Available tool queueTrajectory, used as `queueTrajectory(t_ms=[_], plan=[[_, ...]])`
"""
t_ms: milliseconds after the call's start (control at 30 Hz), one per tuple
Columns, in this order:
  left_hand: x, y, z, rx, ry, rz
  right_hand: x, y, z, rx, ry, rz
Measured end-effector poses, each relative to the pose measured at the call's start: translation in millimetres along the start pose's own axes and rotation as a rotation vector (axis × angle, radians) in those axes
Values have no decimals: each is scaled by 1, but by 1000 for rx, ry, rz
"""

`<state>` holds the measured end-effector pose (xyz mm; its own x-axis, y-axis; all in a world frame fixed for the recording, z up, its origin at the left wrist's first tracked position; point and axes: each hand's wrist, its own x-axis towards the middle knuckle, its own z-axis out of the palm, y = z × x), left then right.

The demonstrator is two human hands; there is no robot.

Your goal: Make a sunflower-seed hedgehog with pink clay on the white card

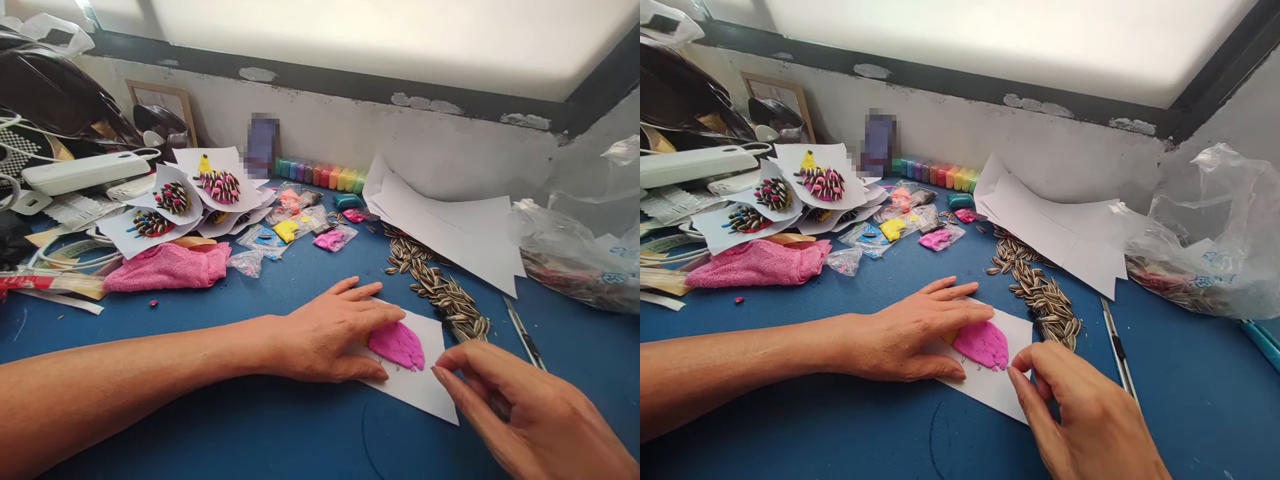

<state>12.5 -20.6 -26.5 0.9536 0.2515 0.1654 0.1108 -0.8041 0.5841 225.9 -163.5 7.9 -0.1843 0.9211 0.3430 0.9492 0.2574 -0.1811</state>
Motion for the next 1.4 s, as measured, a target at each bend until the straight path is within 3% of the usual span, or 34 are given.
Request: queueTrajectory(t_ms=[433,833,1100,1400], plan=[[-1,0,1,4,0,0,17,-2,18,-106,111,14],[-1,0,1,-3,-7,0,14,15,14,-29,26,197],[-1,2,-1,-7,-9,-6,5,27,17,-94,-70,172],[-1,1,-1,2,-14,5,13,15,4,1,-2,122]])
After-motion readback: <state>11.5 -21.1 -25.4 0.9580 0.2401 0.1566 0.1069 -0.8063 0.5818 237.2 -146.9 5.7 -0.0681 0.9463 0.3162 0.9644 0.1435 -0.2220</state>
